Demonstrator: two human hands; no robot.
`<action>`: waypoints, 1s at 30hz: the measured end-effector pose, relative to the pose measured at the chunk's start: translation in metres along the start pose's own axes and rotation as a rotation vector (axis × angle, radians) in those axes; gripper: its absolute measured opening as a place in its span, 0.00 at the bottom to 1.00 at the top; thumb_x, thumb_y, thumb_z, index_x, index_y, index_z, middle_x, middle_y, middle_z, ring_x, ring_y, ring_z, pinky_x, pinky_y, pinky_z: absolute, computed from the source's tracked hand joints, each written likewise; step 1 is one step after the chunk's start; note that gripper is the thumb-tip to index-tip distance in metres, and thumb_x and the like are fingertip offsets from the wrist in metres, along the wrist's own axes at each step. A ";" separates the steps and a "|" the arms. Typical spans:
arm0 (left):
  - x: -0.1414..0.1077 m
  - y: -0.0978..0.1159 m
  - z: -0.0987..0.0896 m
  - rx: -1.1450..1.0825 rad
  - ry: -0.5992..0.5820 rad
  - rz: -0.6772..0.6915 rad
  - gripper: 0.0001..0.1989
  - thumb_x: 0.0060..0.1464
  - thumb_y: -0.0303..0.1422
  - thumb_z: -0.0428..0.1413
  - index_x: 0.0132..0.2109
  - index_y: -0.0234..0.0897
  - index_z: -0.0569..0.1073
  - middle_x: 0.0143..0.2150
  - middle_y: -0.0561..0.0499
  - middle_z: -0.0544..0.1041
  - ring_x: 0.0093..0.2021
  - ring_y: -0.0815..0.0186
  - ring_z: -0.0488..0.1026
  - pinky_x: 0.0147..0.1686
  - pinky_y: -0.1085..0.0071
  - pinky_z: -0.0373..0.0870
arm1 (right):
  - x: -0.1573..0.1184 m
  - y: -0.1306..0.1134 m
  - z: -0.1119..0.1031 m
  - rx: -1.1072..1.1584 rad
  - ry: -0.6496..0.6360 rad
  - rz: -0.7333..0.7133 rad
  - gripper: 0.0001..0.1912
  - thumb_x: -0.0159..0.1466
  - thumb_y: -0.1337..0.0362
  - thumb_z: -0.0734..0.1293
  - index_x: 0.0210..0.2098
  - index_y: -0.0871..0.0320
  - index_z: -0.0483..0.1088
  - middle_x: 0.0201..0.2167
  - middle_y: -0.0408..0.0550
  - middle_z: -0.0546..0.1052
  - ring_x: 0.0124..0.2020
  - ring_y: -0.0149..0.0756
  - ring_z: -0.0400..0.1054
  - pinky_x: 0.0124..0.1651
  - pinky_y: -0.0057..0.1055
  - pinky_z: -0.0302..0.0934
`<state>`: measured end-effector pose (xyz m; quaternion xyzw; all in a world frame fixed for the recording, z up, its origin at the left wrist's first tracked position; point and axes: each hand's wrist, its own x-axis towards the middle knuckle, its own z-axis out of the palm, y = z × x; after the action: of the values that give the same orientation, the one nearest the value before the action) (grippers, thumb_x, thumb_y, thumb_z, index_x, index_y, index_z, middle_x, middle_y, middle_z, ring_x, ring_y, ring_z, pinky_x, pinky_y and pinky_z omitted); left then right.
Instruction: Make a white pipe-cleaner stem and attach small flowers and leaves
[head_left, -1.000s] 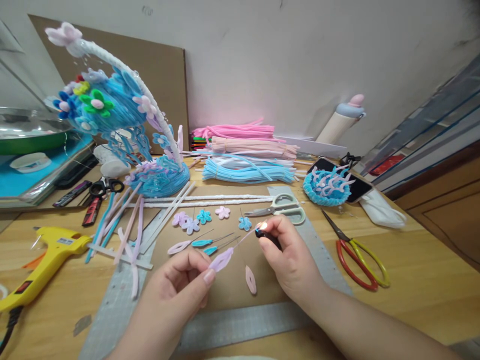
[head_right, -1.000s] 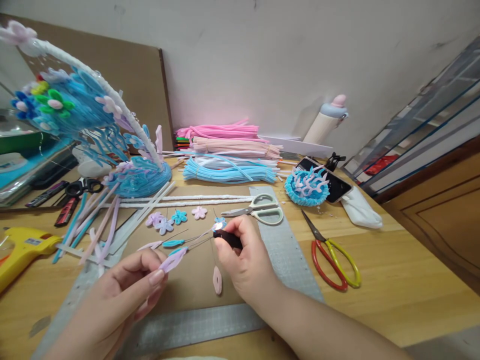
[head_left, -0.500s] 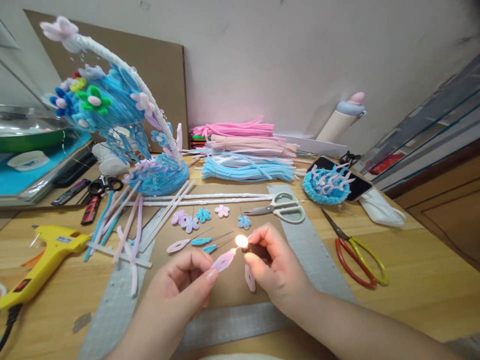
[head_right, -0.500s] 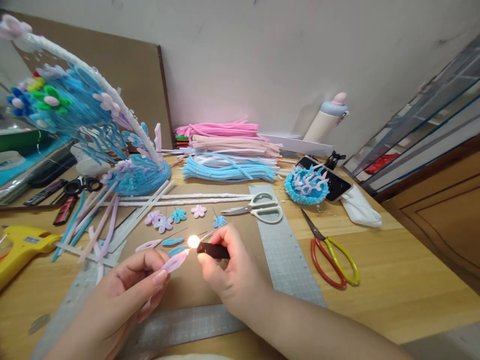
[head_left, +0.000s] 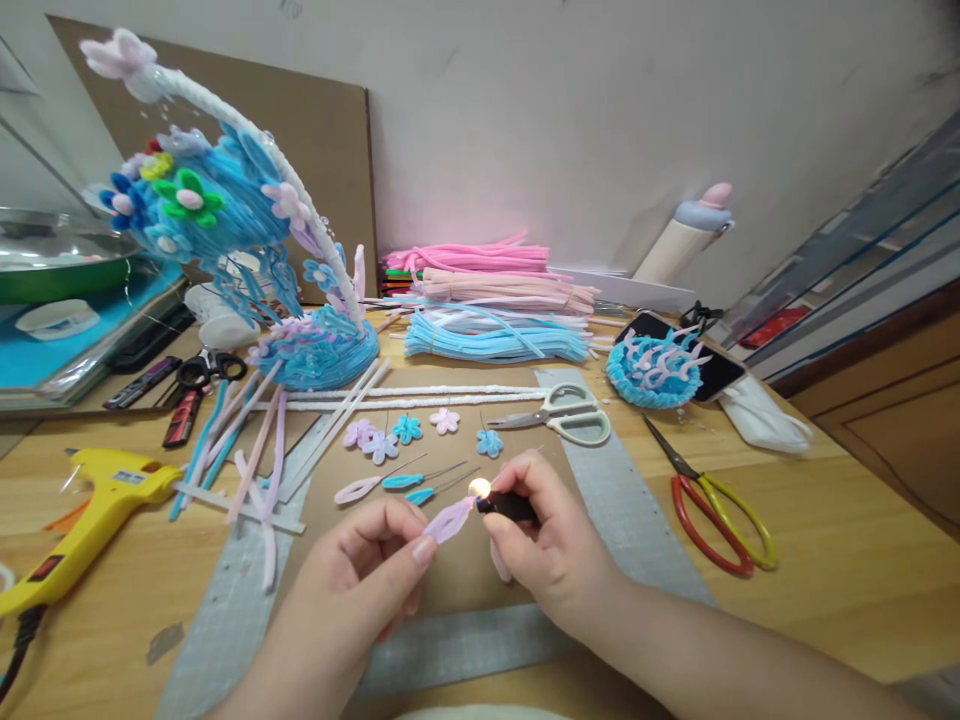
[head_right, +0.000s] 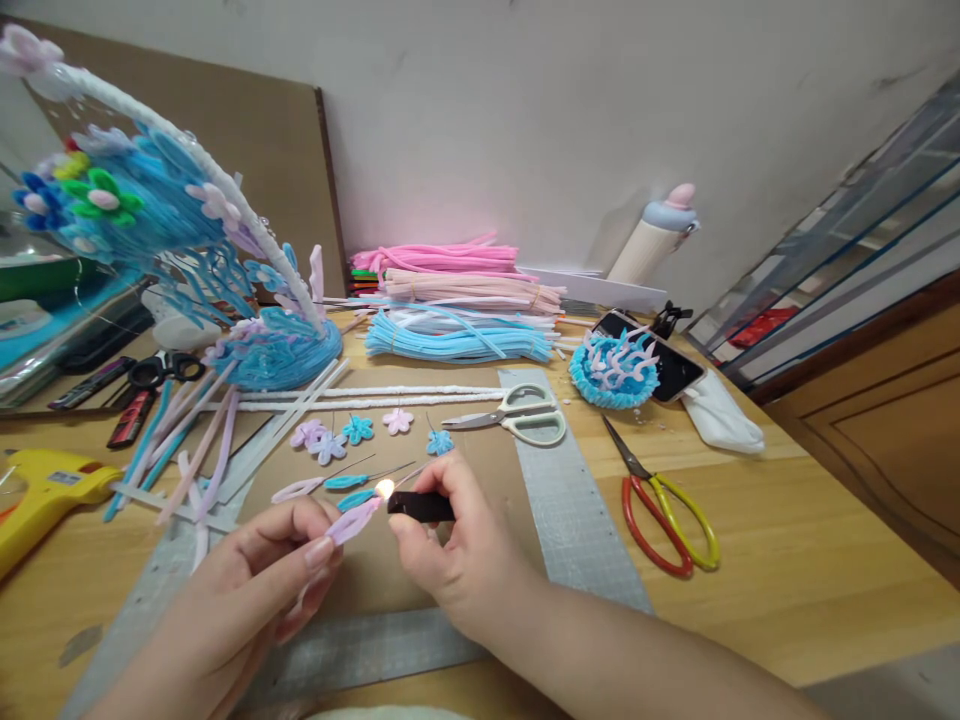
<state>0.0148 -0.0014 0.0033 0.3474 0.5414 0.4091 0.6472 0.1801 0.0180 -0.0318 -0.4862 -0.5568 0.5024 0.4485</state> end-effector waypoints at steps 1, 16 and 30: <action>0.000 0.000 0.000 0.003 0.003 -0.003 0.15 0.42 0.42 0.60 0.25 0.37 0.65 0.16 0.58 0.62 0.16 0.77 0.51 0.17 0.79 0.43 | 0.000 0.000 0.000 0.000 0.001 0.004 0.08 0.56 0.62 0.65 0.33 0.54 0.60 0.24 0.39 0.68 0.19 0.26 0.59 0.21 0.24 0.52; -0.002 0.003 0.001 0.005 0.024 0.014 0.15 0.42 0.41 0.60 0.25 0.37 0.65 0.17 0.59 0.61 0.17 0.76 0.51 0.17 0.78 0.43 | 0.001 0.002 -0.001 -0.006 -0.021 0.022 0.12 0.58 0.56 0.65 0.33 0.55 0.60 0.24 0.39 0.67 0.17 0.25 0.58 0.20 0.23 0.52; 0.000 0.005 -0.004 -0.123 -0.039 -0.065 0.15 0.42 0.41 0.61 0.25 0.36 0.65 0.19 0.57 0.63 0.17 0.77 0.55 0.16 0.80 0.46 | 0.003 0.004 -0.006 0.147 -0.116 0.088 0.16 0.56 0.52 0.66 0.35 0.54 0.57 0.24 0.37 0.65 0.15 0.24 0.57 0.19 0.25 0.54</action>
<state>0.0098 0.0012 0.0072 0.2971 0.5135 0.4136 0.6906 0.1864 0.0214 -0.0355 -0.4461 -0.5217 0.5881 0.4276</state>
